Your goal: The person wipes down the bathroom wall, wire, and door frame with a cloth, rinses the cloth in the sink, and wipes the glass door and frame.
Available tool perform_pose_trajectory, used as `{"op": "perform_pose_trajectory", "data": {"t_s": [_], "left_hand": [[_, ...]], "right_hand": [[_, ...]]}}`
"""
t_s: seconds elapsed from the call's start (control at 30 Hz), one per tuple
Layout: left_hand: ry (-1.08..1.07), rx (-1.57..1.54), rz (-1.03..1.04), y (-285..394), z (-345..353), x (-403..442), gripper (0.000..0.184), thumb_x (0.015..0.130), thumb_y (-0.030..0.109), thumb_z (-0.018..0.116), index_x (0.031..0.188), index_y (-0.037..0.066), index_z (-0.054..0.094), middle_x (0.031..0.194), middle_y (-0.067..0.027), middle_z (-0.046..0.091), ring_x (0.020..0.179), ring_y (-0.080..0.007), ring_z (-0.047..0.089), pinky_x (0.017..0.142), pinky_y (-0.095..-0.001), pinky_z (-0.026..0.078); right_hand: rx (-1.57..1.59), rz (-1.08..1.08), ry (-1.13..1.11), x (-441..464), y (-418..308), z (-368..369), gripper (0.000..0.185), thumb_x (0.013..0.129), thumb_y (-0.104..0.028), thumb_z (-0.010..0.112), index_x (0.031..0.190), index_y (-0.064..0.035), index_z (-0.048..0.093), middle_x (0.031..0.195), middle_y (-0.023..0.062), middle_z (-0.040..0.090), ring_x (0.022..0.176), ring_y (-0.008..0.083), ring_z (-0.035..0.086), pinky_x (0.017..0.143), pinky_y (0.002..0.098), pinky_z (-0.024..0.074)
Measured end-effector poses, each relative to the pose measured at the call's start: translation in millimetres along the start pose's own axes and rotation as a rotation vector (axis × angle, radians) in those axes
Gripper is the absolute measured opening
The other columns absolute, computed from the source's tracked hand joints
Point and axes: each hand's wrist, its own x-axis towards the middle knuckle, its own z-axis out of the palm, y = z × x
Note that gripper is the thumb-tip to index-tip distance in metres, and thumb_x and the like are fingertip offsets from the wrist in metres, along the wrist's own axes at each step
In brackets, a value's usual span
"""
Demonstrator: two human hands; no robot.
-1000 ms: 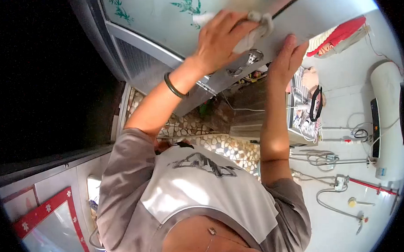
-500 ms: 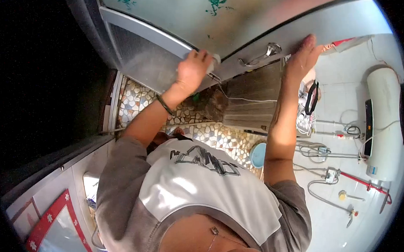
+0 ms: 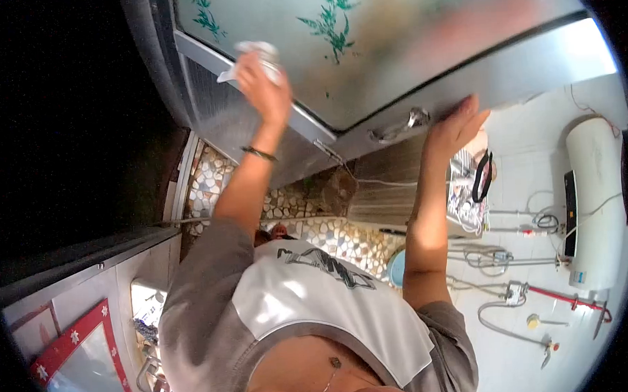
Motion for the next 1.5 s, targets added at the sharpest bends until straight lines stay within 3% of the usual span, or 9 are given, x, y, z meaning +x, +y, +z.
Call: {"op": "perform_pose_trajectory", "data": {"t_s": [0.3,0.57,0.67,0.73,0.9,1.07,1.13,1.3,1.5], "left_hand": [[-0.292,-0.097,0.604,61.9,-5.9,-44.6,0.060,0.078,0.028,0.073,0.136,0.030,0.060,0.146,-0.0082,0.046,0.140,-0.0319,0.037,0.112,-0.0486,0.033],[0.264,-0.056,-0.473,-58.7,38.8,137.9,0.064,0.092,0.018,0.058,0.150,0.006,0.034,0.137,-0.0279,0.047,0.127,-0.0440,0.042,0.106,-0.0539,0.031],[0.400,-0.201,0.156,26.6,39.6,142.3,0.054,0.090,0.015,0.057,0.141,0.003,0.045,0.131,-0.0254,0.051,0.122,-0.0451,0.046,0.104,-0.0559,0.033],[-0.131,-0.289,0.144,119.9,6.5,112.0,0.054,0.083,0.014,0.061,0.135,0.004,0.050,0.135,-0.0239,0.050,0.134,-0.0429,0.040,0.109,-0.0554,0.032],[-0.019,-0.328,0.983,148.8,4.1,68.7,0.056,0.086,0.031,0.063,0.139,0.018,0.051,0.146,-0.0128,0.047,0.135,-0.0375,0.044,0.108,-0.0534,0.038],[0.292,0.414,0.675,91.7,11.5,198.6,0.057,0.086,0.024,0.061,0.141,0.012,0.050,0.139,-0.0192,0.052,0.126,-0.0392,0.052,0.100,-0.0488,0.046],[0.348,-0.199,0.408,43.8,5.8,270.9,0.055,0.090,0.019,0.058,0.143,0.011,0.048,0.142,-0.0264,0.044,0.129,-0.0439,0.045,0.103,-0.0520,0.039],[0.427,-0.245,0.182,-2.4,11.1,302.0,0.058,0.091,0.017,0.057,0.147,0.013,0.042,0.141,-0.0263,0.043,0.130,-0.0436,0.042,0.108,-0.0501,0.033],[0.505,-0.390,0.451,32.8,-56.3,359.5,0.046,0.081,0.004,0.057,0.127,0.009,0.063,0.117,-0.0166,0.063,0.112,-0.0360,0.058,0.098,-0.0432,0.046]], "right_hand": [[0.240,0.056,-0.034,-10.8,-27.2,-6.4,0.064,0.105,-0.039,0.047,0.135,0.0163,0.039,0.124,0.0245,0.053,0.107,0.0278,0.051,0.098,0.0375,0.0426],[0.066,0.081,0.104,-8.9,2.2,4.9,0.066,0.105,-0.042,0.042,0.139,0.0148,0.035,0.136,0.0327,0.046,0.126,0.0360,0.048,0.107,0.0432,0.0365],[0.142,-0.021,0.120,-7.2,1.9,12.7,0.062,0.106,-0.044,0.041,0.129,0.0126,0.041,0.122,0.0280,0.051,0.111,0.0322,0.050,0.098,0.0415,0.0416],[-0.004,-0.121,0.081,-5.5,2.1,8.6,0.061,0.106,-0.048,0.040,0.120,0.0108,0.045,0.108,0.0245,0.055,0.095,0.0301,0.052,0.089,0.0404,0.0463],[-0.306,-0.160,0.117,-4.5,44.3,0.2,0.054,0.108,-0.037,0.037,0.129,0.0106,0.050,0.128,0.0284,0.057,0.115,0.0420,0.053,0.103,0.0476,0.0428],[0.060,0.022,0.213,-5.9,3.4,20.3,0.059,0.108,-0.038,0.039,0.131,0.0141,0.051,0.132,0.0338,0.053,0.120,0.0456,0.051,0.109,0.0454,0.0373],[-0.036,-0.043,0.277,-6.4,15.4,23.0,0.059,0.108,-0.038,0.039,0.129,0.0150,0.052,0.130,0.0348,0.054,0.118,0.0459,0.051,0.107,0.0448,0.0378],[-0.214,-0.109,0.263,-4.6,23.3,17.7,0.059,0.108,-0.038,0.035,0.121,0.0163,0.054,0.121,0.0358,0.057,0.106,0.0443,0.055,0.099,0.0469,0.0410],[-0.229,-0.099,0.243,-2.2,40.5,11.0,0.050,0.109,-0.030,0.036,0.123,0.0137,0.057,0.123,0.0339,0.058,0.110,0.0445,0.055,0.100,0.0466,0.0406]]}}
